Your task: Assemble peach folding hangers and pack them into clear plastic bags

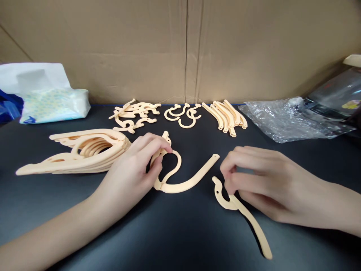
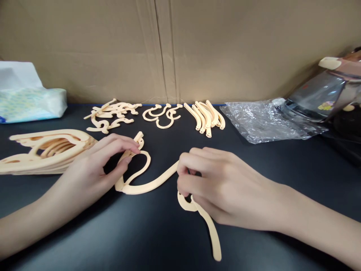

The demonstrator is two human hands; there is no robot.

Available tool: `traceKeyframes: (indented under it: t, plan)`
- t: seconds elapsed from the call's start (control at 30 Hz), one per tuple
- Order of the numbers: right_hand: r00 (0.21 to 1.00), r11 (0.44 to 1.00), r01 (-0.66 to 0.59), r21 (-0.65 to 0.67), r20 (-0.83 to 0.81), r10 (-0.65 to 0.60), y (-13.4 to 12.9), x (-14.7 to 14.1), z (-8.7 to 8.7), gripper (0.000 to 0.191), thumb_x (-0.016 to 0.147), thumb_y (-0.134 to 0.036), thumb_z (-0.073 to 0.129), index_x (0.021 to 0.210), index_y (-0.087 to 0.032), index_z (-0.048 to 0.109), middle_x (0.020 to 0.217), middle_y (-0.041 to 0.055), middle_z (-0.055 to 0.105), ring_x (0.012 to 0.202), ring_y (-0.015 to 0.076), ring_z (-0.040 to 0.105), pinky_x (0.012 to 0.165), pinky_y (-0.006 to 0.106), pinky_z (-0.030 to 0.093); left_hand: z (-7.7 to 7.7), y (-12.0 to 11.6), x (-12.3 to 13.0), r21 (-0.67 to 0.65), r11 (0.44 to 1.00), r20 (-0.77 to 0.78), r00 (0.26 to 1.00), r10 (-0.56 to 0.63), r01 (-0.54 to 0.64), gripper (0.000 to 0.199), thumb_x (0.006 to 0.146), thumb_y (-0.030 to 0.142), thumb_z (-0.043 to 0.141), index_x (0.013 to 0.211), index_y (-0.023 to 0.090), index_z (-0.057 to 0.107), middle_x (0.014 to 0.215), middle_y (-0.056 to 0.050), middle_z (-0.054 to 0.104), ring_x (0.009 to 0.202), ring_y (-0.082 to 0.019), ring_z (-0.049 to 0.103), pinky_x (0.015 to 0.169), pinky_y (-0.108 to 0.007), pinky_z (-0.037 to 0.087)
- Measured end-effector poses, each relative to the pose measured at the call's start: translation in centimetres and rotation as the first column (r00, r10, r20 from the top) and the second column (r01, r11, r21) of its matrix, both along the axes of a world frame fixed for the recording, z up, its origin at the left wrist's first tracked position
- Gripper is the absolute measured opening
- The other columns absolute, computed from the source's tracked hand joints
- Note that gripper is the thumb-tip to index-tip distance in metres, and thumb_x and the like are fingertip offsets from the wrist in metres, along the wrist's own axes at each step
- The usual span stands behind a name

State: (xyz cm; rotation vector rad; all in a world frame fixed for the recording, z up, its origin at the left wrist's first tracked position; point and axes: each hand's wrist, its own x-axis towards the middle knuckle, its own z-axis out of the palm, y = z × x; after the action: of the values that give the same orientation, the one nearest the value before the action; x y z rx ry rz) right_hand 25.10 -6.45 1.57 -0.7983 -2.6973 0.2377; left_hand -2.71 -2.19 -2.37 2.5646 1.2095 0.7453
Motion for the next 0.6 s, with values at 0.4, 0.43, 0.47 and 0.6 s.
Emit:
traceKeyframes:
  t: [0.4,0.43,0.47,0.6]
  plan:
    - [0.976,0.982,0.116,0.146,0.169,-0.14,-1.0,-0.2,-0.8,0.014,0.088,-0.02,0.058,0.074,-0.02,0.059,0.074,-0.001,0.059,0.064,0.0151,0.053,0.056,0.033,0.035,0.0,-0.2,0.1,-0.028,0.999,0.062,0.998,-0.023,0.025,0.029,0.092,0.004,0.038,0.1,0.024,0.058,0.111,-0.002,0.06,0.106,-0.016,0.06,0.092,-0.028,0.048]
    - [0.972,0.98,0.117,0.158,0.184,-0.146,-0.9,0.0,-0.7,0.015,0.088,-0.016,0.054,0.075,-0.019,0.06,0.075,-0.0007,0.059,0.064,0.0153,0.054,0.057,0.033,0.036,0.0,-0.2,0.1,-0.047,0.998,0.097,0.995,-0.029,0.034,0.03,0.092,0.004,0.038,0.098,0.023,0.059,0.109,-0.001,0.06,0.105,-0.015,0.06,0.093,-0.027,0.048]
    - [0.968,0.978,0.123,0.166,0.198,-0.156,-0.6,0.2,-0.7,0.017,0.088,-0.014,0.051,0.075,-0.019,0.06,0.076,-0.0003,0.059,0.065,0.0157,0.055,0.059,0.033,0.037,0.0,-0.2,0.1,-0.064,0.997,0.126,0.992,-0.031,0.039,0.03,0.092,0.003,0.037,0.097,0.023,0.059,0.107,-0.001,0.061,0.104,-0.014,0.061,0.093,-0.026,0.048]
    - [0.955,0.972,0.15,0.179,0.229,-0.189,0.4,1.3,-0.7,0.019,0.087,-0.012,0.046,0.076,-0.019,0.06,0.081,0.0021,0.061,0.068,0.0172,0.056,0.065,0.035,0.041,0.2,-0.5,0.2,-0.063,0.997,0.148,0.989,-0.029,0.038,0.029,0.093,0.006,0.037,0.097,0.023,0.06,0.107,-0.001,0.063,0.104,-0.015,0.062,0.09,-0.027,0.05]
